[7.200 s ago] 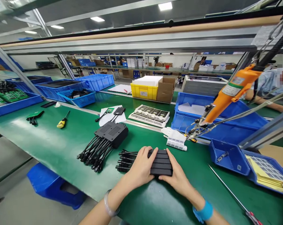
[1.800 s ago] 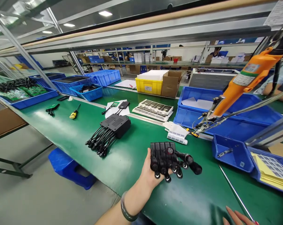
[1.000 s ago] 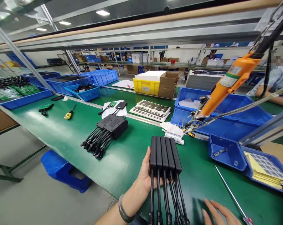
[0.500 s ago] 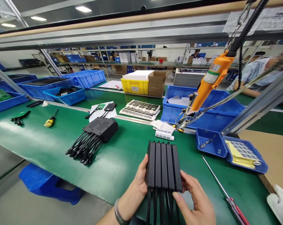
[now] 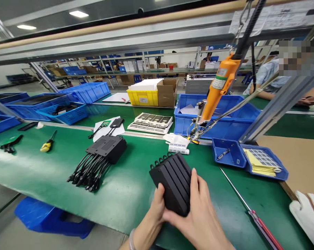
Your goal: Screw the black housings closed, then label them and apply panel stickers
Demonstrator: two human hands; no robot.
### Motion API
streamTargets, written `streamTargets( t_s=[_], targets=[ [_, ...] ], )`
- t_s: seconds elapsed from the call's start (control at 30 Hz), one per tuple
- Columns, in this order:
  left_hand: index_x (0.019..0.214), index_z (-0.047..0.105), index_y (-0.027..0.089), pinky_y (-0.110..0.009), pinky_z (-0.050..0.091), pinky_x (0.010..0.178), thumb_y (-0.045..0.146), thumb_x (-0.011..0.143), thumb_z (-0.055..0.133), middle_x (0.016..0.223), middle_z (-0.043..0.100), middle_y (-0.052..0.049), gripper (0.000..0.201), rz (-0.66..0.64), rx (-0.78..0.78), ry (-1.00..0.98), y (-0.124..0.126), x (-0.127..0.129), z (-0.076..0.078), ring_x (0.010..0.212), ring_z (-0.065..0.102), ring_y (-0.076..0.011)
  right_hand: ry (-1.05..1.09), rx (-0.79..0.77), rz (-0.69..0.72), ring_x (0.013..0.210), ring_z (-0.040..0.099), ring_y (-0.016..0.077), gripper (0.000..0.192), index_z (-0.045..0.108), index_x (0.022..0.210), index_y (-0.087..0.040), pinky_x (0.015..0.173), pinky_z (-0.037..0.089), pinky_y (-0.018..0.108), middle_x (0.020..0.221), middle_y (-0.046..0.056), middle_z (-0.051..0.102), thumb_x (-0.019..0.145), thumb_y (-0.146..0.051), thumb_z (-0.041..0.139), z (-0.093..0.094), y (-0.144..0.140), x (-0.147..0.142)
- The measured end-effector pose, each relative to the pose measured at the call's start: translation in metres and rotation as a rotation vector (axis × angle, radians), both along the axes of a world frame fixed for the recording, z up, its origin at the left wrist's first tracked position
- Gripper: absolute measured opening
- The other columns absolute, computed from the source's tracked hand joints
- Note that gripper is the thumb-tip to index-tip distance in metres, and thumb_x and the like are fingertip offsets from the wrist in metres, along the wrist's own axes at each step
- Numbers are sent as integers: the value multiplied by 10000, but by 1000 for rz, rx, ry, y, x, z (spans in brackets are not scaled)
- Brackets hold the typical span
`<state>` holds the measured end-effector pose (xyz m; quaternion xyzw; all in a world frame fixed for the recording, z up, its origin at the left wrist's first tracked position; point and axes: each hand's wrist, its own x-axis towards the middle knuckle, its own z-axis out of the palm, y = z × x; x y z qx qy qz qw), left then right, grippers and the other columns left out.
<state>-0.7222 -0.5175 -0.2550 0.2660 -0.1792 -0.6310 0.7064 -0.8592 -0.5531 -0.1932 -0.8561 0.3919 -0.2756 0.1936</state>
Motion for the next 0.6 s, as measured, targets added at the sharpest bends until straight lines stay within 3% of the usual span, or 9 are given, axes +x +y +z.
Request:
streamTargets(
  t_s=[0.07, 0.17, 0.27, 0.33, 0.43, 0.5, 0.53, 0.6],
  targets=[
    [1313, 585, 162, -509, 333, 1143, 755, 689, 687, 1343, 595, -169, 866, 113, 11, -166, 4, 1, 0, 1384, 400, -365, 36, 105, 40, 1256, 495, 359, 1062, -6, 1556, -163, 959, 529, 493, 1375, 210, 398, 793, -489, 656, 8, -11, 9],
    [1498, 347, 210, -537, 309, 1151, 781, 740, 607, 1501, 428, -183, 984, 312, 36, -453, 11, 19, 8, 1421, 338, -373, 95, 215, 212, 1331, 416, 304, 962, 103, 1540, -151, 1094, 430, 456, 1410, 180, 365, 780, -359, 655, 16, -32, 12],
    [1556, 145, 288, -552, 211, 1188, 714, 819, 577, 1617, 204, -141, 954, 528, 1, -980, 21, 43, 24, 1484, 191, -349, 186, 199, 362, 1348, 375, 310, 978, 143, 1535, -129, 1135, 366, 488, 1427, 190, 357, 741, -317, 682, 10, -50, 12],
    [1561, 106, 299, -575, 168, 1193, 686, 792, 638, 1629, 157, -133, 1012, 453, -54, -1430, 24, 51, 36, 1498, 122, -356, 255, 136, 474, 1357, 366, 322, 981, 166, 1532, -123, 1162, 303, 537, 1431, 194, 377, 731, -329, 692, 2, -56, 12],
    [1565, 131, 240, -661, 162, 1155, 773, 624, 708, 1588, 249, -201, 1226, 114, -146, -1902, 20, 46, 47, 1468, 178, -433, 308, -31, 508, 1422, 302, 325, 1059, 64, 1554, -154, 1197, 164, 600, 1518, 184, 329, 747, -405, 702, -9, -58, 1],
    [1555, 193, 194, -701, 174, 1124, 771, 561, 749, 1513, 373, -239, 1276, 20, -109, -2068, 13, 36, 51, 1407, 306, -466, 299, -183, 344, 1424, 311, 326, 1027, 60, 1557, -189, 1183, 194, 601, 1545, 165, 318, 782, -461, 677, -15, -59, -25],
    [1542, 239, 179, -704, 195, 1113, 731, 573, 776, 1460, 441, -239, 1237, 11, -61, -2126, 11, 31, 52, 1362, 377, -462, 300, -257, 216, 1394, 359, 336, 943, 138, 1548, -193, 1153, 267, 585, 1523, 164, 360, 810, -492, 643, -20, -59, -44],
    [1511, 316, 153, -676, 264, 1092, 606, 617, 824, 1363, 532, -221, 1124, 17, 42, -2206, 7, 22, 52, 1269, 478, -433, 283, -399, -24, 1169, 564, 320, 621, 432, 1403, -169, 964, 466, 487, 1302, 171, 568, 899, -527, 489, -36, -61, -92]
  ],
)
